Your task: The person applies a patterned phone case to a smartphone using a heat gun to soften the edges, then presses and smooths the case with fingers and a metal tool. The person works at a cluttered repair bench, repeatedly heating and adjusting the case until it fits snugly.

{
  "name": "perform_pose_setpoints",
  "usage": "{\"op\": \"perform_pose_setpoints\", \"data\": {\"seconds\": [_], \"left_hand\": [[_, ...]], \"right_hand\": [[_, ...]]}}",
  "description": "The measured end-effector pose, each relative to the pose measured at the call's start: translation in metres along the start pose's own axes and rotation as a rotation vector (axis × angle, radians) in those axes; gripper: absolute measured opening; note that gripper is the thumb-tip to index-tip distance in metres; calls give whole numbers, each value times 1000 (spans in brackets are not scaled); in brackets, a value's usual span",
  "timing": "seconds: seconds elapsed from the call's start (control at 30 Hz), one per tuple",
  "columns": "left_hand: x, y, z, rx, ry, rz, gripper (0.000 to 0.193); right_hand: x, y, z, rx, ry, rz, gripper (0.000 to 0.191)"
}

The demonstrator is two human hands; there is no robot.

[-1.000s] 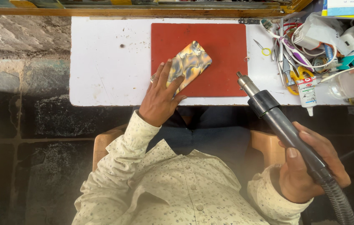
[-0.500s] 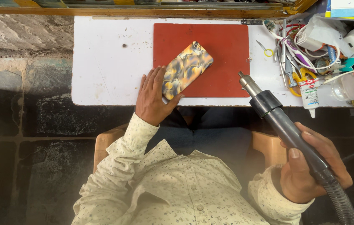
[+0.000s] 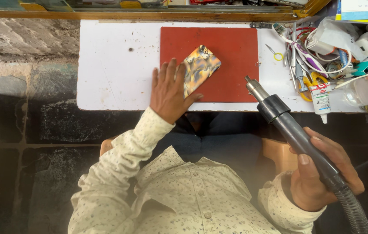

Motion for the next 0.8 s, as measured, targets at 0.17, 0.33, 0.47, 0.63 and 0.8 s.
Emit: {"op": "perform_pose_setpoints", "data": {"seconds": [0.17, 0.33, 0.47, 0.63, 0.8], "left_hand": [[18, -10, -15, -97, -7, -13, 88], [21, -4, -15, -231, -10, 25, 86], [22, -6, -5, -372, -150, 3, 97], [25, -9, 6, -622, -190, 1, 111], [30, -9, -3, -1097, -241, -100, 96]], "right_hand": [[3, 6, 3, -4, -17, 11, 28], [6, 8, 1, 51, -40, 5, 29], [7, 10, 3, 22, -39, -19, 28], [9, 14, 2, -9, -32, 32, 30], [10, 19, -14, 57, -55, 176, 36]]}}
Point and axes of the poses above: each hand's wrist, its own x-axis towards the middle knuckle, its own z-axis out of the back of the hand, y = z × x, the point moved 1 cm from there along x, towards the middle knuckle, and after that the axes turned 2 degrees about y, right-handed, at the moved point
